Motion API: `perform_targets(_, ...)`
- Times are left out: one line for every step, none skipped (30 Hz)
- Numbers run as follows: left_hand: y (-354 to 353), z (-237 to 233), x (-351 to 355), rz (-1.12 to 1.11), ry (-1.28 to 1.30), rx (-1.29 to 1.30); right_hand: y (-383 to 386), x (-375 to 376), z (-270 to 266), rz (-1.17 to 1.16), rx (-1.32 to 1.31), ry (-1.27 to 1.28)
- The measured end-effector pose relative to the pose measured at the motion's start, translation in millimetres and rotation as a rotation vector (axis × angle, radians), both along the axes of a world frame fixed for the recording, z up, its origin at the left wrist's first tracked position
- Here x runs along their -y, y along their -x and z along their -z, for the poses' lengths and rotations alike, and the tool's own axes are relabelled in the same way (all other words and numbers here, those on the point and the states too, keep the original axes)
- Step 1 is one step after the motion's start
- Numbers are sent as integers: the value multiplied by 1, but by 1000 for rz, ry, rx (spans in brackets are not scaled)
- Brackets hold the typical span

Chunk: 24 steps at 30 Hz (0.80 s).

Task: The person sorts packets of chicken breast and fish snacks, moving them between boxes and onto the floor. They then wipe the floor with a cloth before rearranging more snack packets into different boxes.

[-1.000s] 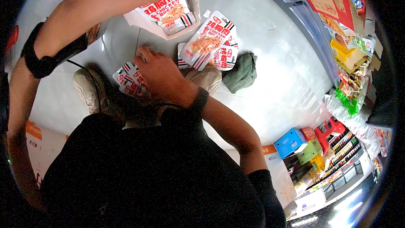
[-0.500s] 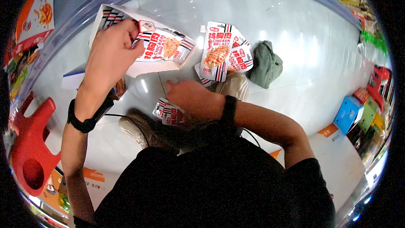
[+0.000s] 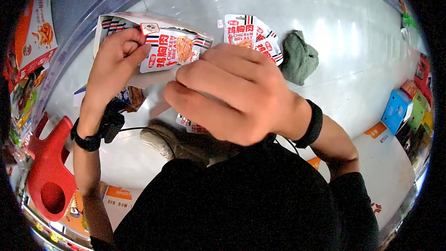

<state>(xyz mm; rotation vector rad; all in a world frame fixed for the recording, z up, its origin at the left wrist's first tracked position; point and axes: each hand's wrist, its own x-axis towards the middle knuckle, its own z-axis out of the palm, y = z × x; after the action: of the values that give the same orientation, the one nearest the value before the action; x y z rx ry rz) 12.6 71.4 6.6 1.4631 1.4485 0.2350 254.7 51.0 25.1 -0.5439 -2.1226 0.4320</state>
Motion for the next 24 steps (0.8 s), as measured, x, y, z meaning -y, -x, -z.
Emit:
perform_targets(0, 0, 0, 8, 14, 9, 2, 0, 1, 54, -66, -71)
perform_targets(1, -1, 1, 15, 33, 18, -3, 1, -9, 55, -45, -35)
perform_targets(2, 0, 2, 14, 37, 12, -5, 1, -8, 54, -51, -30)
perform_targets(2, 0, 1, -22, 70, 31, -6, -2, -5, 27, -34, -61)
perform_targets(2, 1, 0, -57, 100, 53, -6, -4, -4, 1, -14, -95)
perform_targets(2, 2, 1, -52, 93, 33, -2, 2, 0, 31, -1, -18)
perform_targets(2, 3, 0, -51, 90, 33, 4, 0, 7, 42, -24, -29)
perform_targets(3, 3, 1, -32, 99, 46, 5, 2, 13, 72, 21, 10)
perform_targets(4, 3, 1, -14, 111, 58, 7, 4, 18, 103, 64, 52)
perform_targets(4, 2, 2, -14, 113, 55, 9, 5, 26, 104, 60, 54)
perform_targets(2, 0, 2, -32, 120, 52, 13, 7, 36, 124, 79, 118)
perform_targets(1, -2, 1, -49, 128, 50, 17, 7, 44, 145, 99, 184)
perform_targets(1, -3, 0, -48, 130, 48, 20, 7, 50, 147, 97, 185)
perform_targets(1, -5, -1, -36, 169, 59, 23, 6, 56, 139, 78, 224)
perform_targets(0, -6, -2, -26, 208, 71, 26, 7, 60, 130, 60, 261)
perform_targets(0, -6, -2, -26, 209, 70, 31, 9, 63, 130, 58, 261)
perform_targets(0, -7, -2, -47, 220, 134, 37, 11, 66, 139, 26, 316)
perform_targets(-1, -7, -2, -67, 229, 197, 42, 13, 69, 148, -7, 370)
perform_targets(-2, -9, -3, -65, 230, 194, 45, 14, 75, 150, -11, 370)
perform_targets(-3, -11, -4, -82, 246, 194, 48, 14, 81, 111, -49, 371)
perform_targets(-4, -13, -5, -99, 262, 195, 50, 15, 85, 72, -87, 372)
perform_targets(-4, -14, -7, -99, 264, 192, 52, 17, 86, 72, -90, 374)
perform_targets(-4, -16, -9, -97, 273, 200, 53, 18, 86, 20, -92, 383)
perform_targets(-5, -16, -9, -93, 280, 209, 54, 20, 87, -31, -94, 390)
